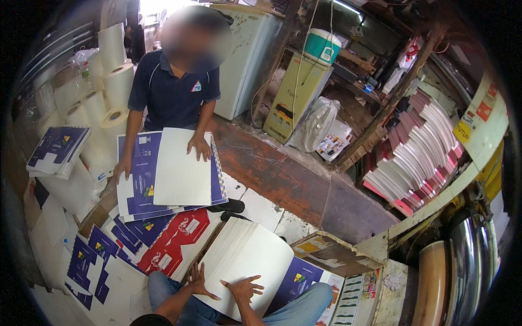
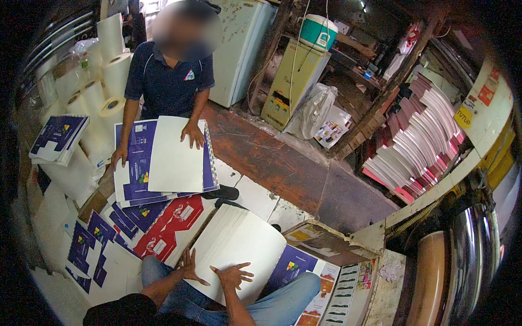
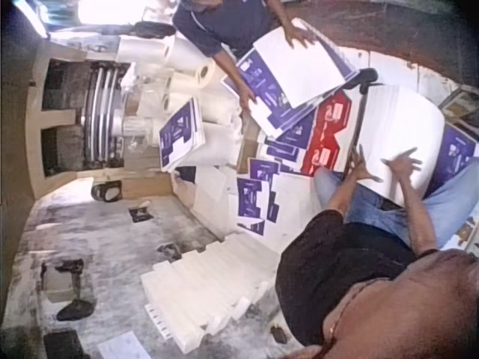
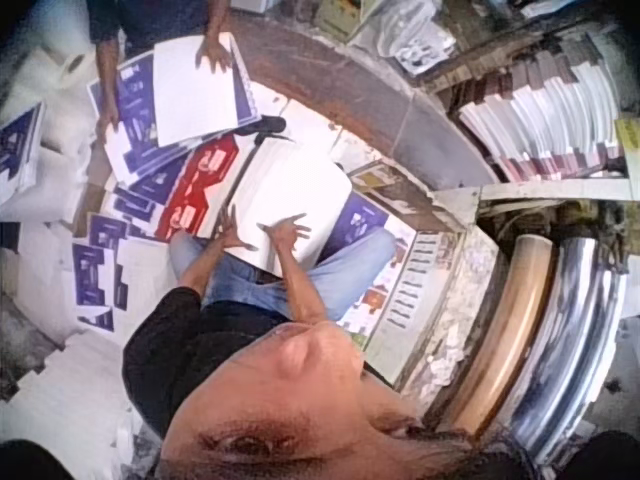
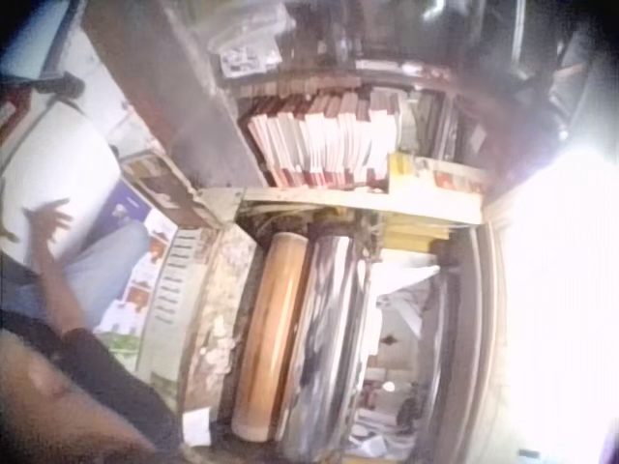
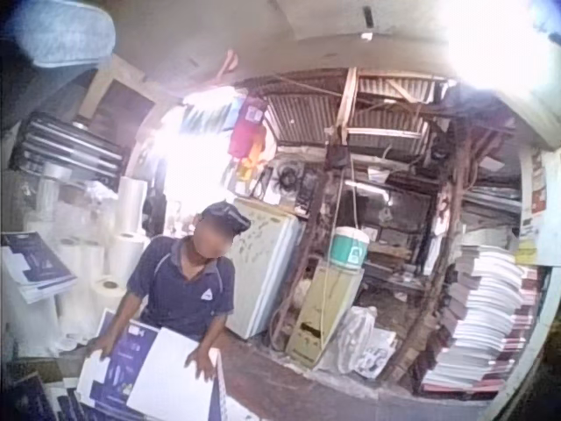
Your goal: The person organizes and fans through a large stack of printed paper sheets by hand while sitting on the floor of a manufacturing facility.
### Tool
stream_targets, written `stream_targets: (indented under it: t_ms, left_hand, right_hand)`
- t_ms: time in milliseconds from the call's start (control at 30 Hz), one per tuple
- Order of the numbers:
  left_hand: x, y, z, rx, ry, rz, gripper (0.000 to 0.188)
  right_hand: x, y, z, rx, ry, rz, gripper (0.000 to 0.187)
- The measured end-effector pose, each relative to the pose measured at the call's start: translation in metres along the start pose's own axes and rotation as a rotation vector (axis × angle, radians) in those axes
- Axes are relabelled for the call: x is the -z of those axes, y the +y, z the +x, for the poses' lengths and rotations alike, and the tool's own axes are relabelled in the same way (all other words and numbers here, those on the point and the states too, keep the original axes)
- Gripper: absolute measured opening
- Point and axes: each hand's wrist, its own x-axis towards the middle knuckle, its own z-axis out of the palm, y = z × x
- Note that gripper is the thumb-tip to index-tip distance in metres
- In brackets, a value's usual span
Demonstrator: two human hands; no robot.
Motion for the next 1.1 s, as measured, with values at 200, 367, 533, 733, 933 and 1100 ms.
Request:
stream_targets:
  t_ms: [200,367,533,733,933,1100]
  left_hand:
    - [-0.002,-0.006,0.002,-0.025,0.037,-0.023,0.183]
    - [-0.005,-0.01,0.004,-0.03,0.031,-0.071,0.184]
    - [-0.007,-0.01,0.007,-0.041,0.059,-0.03,0.183]
    - [0.001,-0.002,0.013,0.039,0.003,0.062,0.185]
    - [0.034,0.035,0.006,0.163,-0.094,0.429,0.176]
    - [0.126,0.092,-0.08,-0.23,0.249,0.335,0.104]
  right_hand:
    - [0.0,-0.015,-0.009,0.002,0.028,-0.102,0.169]
    - [0.0,-0.006,-0.018,0.082,0.052,-0.074,0.17]
    - [-0.009,0.009,-0.023,0.295,-0.029,-0.277,0.172]
    - [-0.014,0.006,-0.021,0.221,0.016,-0.217,0.172]
    - [-0.002,0.008,-0.03,0.227,-0.005,-0.14,0.171]
    - [0.001,0.011,-0.03,0.253,0.018,-0.146,0.17]
